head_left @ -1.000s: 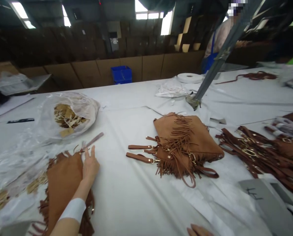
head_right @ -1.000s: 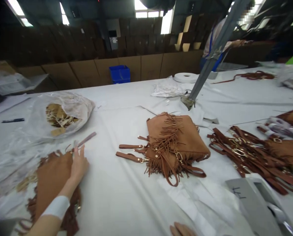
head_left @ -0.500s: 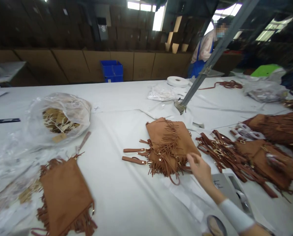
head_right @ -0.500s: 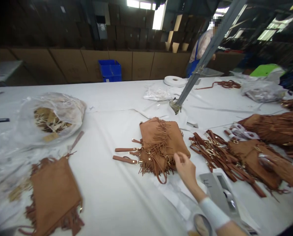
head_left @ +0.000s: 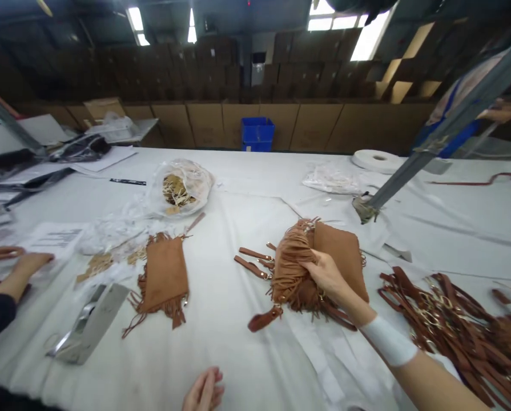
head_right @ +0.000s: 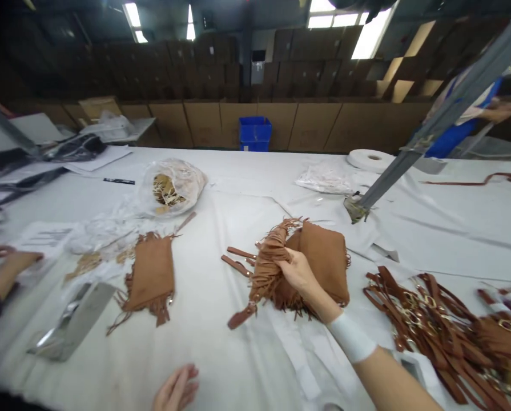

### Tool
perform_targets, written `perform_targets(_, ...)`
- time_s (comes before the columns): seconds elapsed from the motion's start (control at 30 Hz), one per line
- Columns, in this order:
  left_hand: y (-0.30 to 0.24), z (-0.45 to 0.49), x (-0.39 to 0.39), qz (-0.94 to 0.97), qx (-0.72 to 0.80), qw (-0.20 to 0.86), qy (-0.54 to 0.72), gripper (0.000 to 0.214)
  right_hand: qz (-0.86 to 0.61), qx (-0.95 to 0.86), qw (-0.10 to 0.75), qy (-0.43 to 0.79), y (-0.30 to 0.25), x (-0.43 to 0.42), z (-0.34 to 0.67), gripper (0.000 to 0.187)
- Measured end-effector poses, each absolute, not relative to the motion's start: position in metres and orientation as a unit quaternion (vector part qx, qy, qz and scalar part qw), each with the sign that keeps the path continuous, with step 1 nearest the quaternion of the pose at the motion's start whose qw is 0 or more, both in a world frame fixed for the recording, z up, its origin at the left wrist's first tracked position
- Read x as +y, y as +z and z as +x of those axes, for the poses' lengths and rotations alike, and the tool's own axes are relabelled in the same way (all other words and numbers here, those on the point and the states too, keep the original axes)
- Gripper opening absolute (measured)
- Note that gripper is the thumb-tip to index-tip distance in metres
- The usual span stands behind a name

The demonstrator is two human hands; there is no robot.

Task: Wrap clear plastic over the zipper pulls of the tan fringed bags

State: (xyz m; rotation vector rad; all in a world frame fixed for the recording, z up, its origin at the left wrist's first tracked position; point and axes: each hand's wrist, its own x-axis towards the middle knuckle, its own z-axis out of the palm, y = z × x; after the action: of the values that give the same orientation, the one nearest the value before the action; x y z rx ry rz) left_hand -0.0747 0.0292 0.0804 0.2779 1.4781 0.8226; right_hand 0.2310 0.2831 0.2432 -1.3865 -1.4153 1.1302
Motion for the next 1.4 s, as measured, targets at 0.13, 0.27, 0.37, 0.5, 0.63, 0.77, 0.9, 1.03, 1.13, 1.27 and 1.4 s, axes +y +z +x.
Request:
perform_targets(0.13,0.116,-0.024,0.032,-0.008,0.487,0.725,0.487,0.055,-0.489,-0.429,0.486,0.583,0.243,0.216,0.232,0.031)
perform_targets(0.27,0.137,0.014,0.032,-0.063,0.318,0.799,0.506,0.076,-0.491,-0.355,0.436,0.666,0.182,0.153,0.226,0.033)
perform_targets(0.37,0.126,0.025,0.02,-0.083,0.342,0.783,0.513,0.077,-0.542,-0.302,0.35,0.702,0.119,0.111,0.224,0.031)
perform_targets(0.5,0.098,0.017,-0.005,-0.152,0.435,0.765,0.45,0.069,-0.579,-0.204,0.341,0.712,0.068,0.075,0.222,0.031)
perform_targets(0.63,0.095,-0.006,-0.008,-0.146,0.439,0.766,0.446,0.063,-0.556,-0.183,0.337,0.738,0.066,0.065,0.216,0.038)
perform_targets(0.77,0.116,-0.032,0.008,-0.117,0.425,0.766,0.469,0.072,-0.545,-0.159,0.339,0.75,0.076,0.069,0.207,0.039)
perform_targets(0.9,0.135,-0.051,0.018,-0.093,0.418,0.755,0.496,0.074,-0.511,-0.127,0.361,0.77,0.081,0.076,0.194,0.034)
perform_targets(1.03,0.13,-0.048,0.009,-0.096,0.429,0.777,0.451,0.061,-0.503,-0.113,0.359,0.778,0.078,0.077,0.184,0.03)
perform_targets(1.13,0.112,-0.031,-0.007,-0.112,0.461,0.812,0.342,0.05,-0.542,-0.167,0.332,0.753,0.074,0.072,0.187,0.028)
perform_targets(1.27,0.09,-0.01,-0.03,-0.124,0.537,0.771,0.32,0.035,-0.594,-0.374,0.218,0.678,0.085,0.061,0.217,0.026)
perform_targets(1.4,0.09,-0.011,-0.048,-0.11,0.617,0.706,0.331,0.075,-0.614,-0.616,0.146,0.471,0.111,0.051,0.243,0.031)
